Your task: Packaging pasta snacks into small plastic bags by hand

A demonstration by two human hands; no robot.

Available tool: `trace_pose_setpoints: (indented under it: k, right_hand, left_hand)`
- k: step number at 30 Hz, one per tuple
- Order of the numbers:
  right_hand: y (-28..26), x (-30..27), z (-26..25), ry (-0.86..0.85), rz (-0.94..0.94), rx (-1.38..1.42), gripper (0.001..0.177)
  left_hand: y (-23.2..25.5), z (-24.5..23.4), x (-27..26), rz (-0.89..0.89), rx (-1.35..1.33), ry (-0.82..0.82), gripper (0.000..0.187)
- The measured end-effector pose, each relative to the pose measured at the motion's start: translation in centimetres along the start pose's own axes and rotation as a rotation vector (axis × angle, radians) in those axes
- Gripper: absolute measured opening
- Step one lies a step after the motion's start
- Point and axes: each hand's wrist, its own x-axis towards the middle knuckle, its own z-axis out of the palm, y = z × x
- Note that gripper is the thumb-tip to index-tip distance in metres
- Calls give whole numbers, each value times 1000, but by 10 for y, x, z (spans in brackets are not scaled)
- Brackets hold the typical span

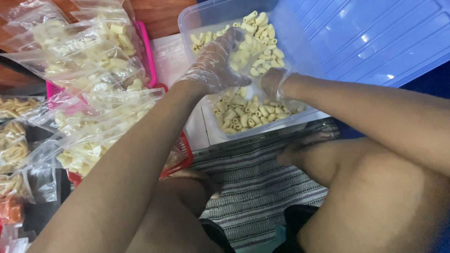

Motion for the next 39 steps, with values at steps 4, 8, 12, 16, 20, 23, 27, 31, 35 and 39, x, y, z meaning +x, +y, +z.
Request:
trace_pose_setpoints:
  k: [4,8,12,16,20,23,27,31,35,39]
  right_hand:
    - [-7,13,-7,-2,-2,-32,56]
    - [0,22,-4,-6,9,-60,54]
    - [15,29,-3,1,33,-79,52]
    - [22,46,3,-4,32,-109,51]
    - [54,100,18,3,39,-134,49]
    - [41,87,9,11,89,29,43]
    - [50,101,6,20,159,272,33]
    - [56,92,-17,134,0,-23,44]
    - [4,-3,-73,380,-72,14,36]
    - [-2,-56,-108,701,-74,359,24]
  left_hand:
    - [-9,2,6,1,67,35,91]
    - [-3,-3,4,-90,115,44,105]
    - [-2,-6,3,-92,112,59,91]
    - [-3,-2,2,-54,55,74,85]
    - [-2,-4,1,-18,97,50,95]
    - [-6,-2,4,-28,112,53,101]
    - [1,-8,0,-62,116,40,97]
    - [-9,-4,7,-37,188,32,99]
    - [-1,-10,2,-65,151,17,105]
    - [-8,-6,3,-20,196,69,109]
